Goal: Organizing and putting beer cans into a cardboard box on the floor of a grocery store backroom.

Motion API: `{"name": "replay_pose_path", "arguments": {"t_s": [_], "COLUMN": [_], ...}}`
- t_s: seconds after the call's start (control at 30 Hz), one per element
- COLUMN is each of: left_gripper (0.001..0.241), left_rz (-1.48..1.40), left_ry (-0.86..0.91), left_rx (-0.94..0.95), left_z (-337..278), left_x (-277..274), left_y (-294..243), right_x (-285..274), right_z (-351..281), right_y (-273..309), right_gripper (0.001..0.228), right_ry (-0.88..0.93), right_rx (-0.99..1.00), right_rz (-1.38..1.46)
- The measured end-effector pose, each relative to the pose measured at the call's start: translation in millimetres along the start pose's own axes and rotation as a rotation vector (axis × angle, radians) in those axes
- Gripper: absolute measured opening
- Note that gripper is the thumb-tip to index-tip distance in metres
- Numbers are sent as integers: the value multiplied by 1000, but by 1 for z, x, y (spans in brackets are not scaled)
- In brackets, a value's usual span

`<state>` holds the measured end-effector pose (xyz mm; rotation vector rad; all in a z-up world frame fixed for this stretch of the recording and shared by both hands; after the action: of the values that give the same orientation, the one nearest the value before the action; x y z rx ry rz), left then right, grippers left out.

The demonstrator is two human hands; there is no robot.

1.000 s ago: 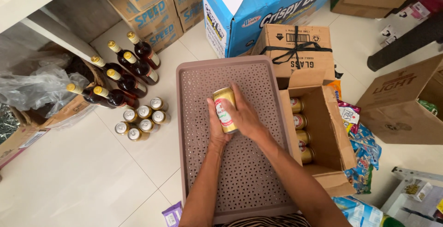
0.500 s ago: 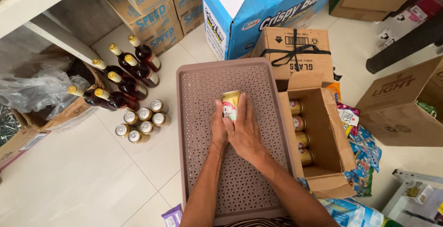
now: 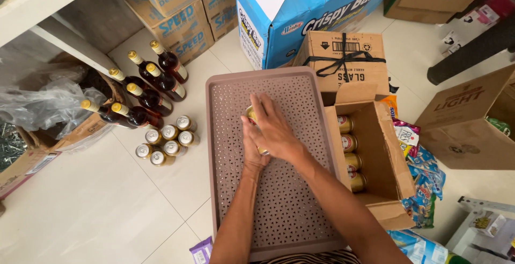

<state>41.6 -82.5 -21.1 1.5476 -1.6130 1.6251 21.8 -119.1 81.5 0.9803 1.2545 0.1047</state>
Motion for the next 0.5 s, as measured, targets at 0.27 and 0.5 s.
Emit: {"name": "replay_pose_path", "arguments": {"t_s": [0.27, 0.5], "left_gripper": [67, 66], "left_rz": [121, 203], "left_ry": [27, -80], "left_rx": [14, -34], "left_z": [7, 0], "left_x": [-29, -28], "left_y": [13, 16], "right_x": [-1, 14], "right_z": [14, -1], "right_y": [-37, -77], "right_gripper": [68, 75], "right_ry": [60, -85], "right_rx": [245, 128], "right_rz": [572, 795]}}
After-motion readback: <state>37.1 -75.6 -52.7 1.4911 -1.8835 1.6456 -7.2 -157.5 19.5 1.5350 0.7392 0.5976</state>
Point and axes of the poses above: each hand's wrist, its own z-axis towards the middle knuckle, its own x-axis out of the palm, y = z × x, the point moved 9 cm from there along z, towards the middle knuckle, and after that the axes turned 5 degrees about z, right-handed, at the moved point
